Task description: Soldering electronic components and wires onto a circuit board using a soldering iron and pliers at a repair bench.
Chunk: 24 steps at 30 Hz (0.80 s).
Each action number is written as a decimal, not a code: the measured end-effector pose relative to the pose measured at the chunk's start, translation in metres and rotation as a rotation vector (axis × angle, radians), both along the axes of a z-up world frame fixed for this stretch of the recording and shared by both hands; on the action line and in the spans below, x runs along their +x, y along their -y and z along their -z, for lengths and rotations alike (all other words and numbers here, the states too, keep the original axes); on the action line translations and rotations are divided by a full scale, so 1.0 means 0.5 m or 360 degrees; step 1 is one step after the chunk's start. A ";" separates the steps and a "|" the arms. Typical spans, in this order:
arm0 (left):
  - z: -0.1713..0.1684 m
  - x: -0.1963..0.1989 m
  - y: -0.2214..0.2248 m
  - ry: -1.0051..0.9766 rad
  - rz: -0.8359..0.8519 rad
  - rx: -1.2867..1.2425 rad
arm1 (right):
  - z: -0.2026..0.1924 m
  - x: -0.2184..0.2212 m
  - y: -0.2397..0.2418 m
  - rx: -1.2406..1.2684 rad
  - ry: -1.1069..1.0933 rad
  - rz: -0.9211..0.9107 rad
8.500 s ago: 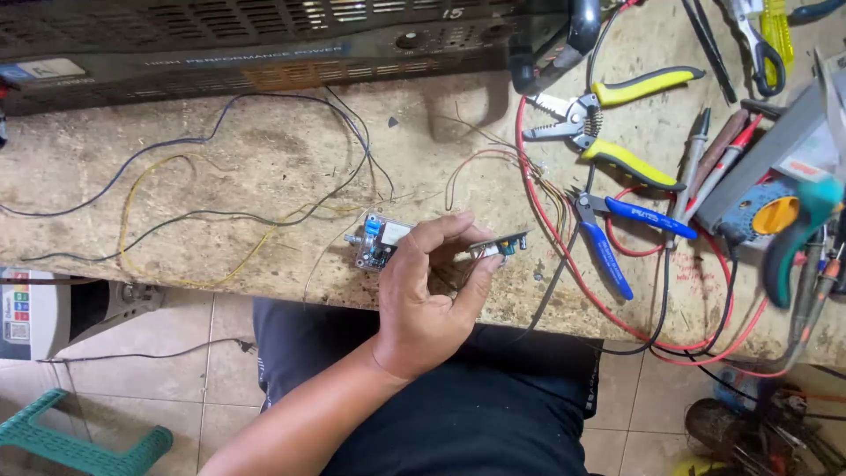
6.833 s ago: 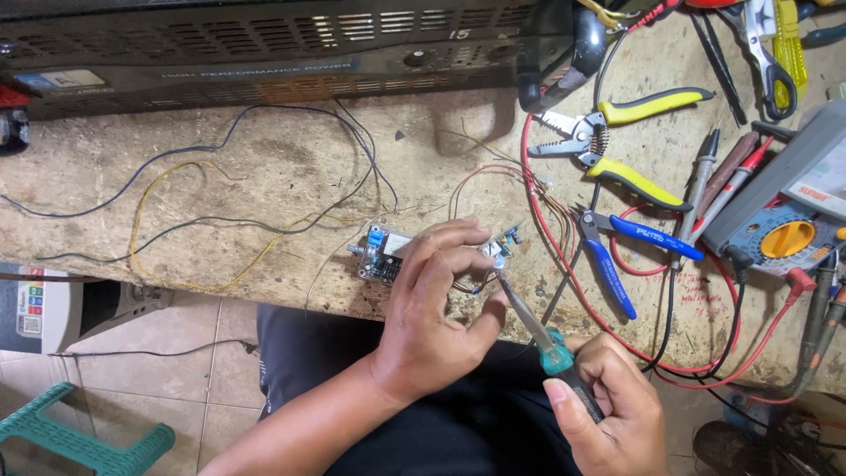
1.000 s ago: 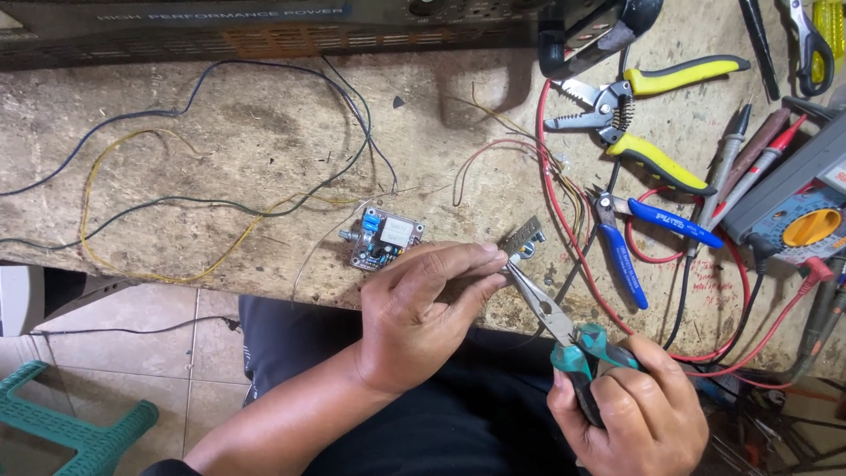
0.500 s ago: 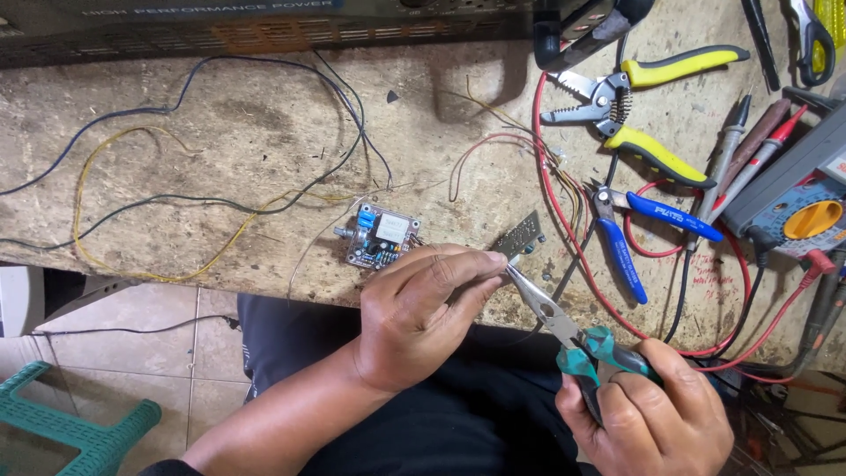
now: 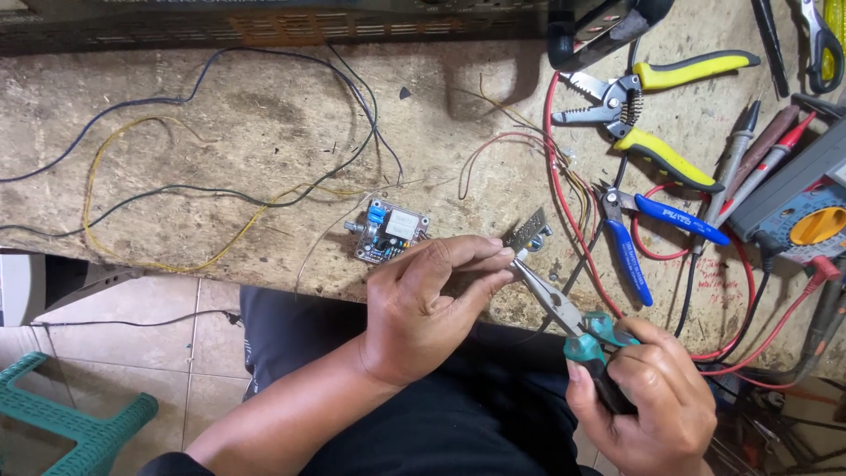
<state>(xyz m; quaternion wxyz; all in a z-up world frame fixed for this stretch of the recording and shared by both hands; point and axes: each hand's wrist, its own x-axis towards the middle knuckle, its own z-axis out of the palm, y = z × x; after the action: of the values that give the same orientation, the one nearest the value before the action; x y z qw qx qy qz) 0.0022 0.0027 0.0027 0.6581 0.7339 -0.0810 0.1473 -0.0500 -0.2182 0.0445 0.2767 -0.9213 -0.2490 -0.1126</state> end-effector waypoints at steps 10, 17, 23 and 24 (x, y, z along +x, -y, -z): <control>0.000 0.002 0.000 -0.0008 -0.0039 0.0113 | 0.021 -0.009 0.018 0.0047 -0.0068 0.0035; -0.001 0.004 -0.003 0.0020 -0.0001 0.0115 | 0.030 -0.012 0.037 -0.0022 -0.0026 0.0059; 0.004 0.002 0.000 -0.0039 0.0005 0.0129 | 0.028 -0.001 0.055 -0.0316 0.0246 -0.0129; 0.003 0.002 0.000 -0.0032 -0.0006 0.0126 | 0.026 -0.001 0.055 -0.0331 0.0245 -0.0131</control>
<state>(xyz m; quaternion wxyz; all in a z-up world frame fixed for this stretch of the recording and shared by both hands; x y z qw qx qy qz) 0.0033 0.0028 0.0010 0.6291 0.7609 -0.0785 0.1378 -0.0503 -0.2458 0.0313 0.1643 -0.9225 -0.3175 -0.1452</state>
